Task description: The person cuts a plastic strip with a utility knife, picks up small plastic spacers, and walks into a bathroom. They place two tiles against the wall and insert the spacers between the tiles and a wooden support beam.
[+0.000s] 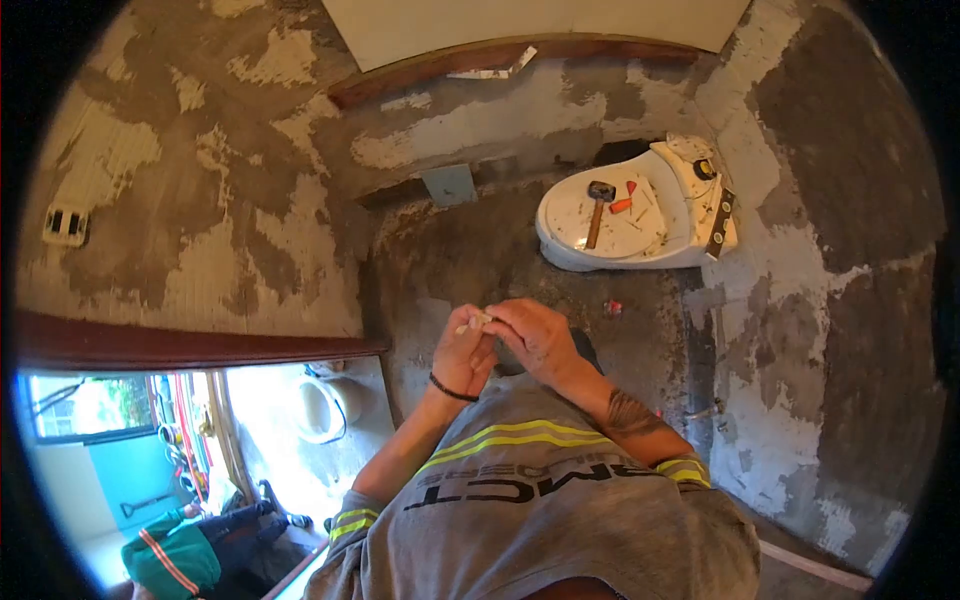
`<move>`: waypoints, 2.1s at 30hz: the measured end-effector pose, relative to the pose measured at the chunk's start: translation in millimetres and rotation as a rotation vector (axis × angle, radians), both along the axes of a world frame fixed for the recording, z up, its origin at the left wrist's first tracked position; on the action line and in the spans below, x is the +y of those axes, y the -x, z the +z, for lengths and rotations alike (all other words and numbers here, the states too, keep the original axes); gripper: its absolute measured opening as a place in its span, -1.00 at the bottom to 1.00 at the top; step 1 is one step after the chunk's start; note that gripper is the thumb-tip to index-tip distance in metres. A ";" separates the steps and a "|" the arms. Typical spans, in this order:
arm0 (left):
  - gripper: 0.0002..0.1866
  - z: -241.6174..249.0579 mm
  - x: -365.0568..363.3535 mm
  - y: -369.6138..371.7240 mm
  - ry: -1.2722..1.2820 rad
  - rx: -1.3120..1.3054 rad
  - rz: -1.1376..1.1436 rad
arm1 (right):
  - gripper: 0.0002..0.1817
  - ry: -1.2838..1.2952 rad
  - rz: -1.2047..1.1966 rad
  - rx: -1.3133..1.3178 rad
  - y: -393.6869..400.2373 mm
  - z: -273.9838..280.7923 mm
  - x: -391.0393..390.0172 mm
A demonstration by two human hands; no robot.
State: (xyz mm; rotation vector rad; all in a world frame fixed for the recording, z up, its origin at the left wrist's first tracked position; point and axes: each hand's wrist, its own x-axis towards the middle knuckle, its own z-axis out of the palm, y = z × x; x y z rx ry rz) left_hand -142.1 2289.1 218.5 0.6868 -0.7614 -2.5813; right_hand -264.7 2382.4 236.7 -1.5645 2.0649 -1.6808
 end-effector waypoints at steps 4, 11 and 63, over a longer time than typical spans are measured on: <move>-0.92 -13.4 -15.2 -2.3 0.001 -0.007 0.029 | -0.75 -0.065 0.152 0.029 11.9 -13.4 -12.4; -0.92 -8.7 -60.4 95.7 0.098 0.059 0.098 | -0.79 0.045 0.184 0.031 106.1 -0.9 -57.6; -0.54 218.6 -456.2 603.5 2.274 -0.448 1.616 | -0.83 0.415 -0.489 0.978 630.8 150.6 -424.0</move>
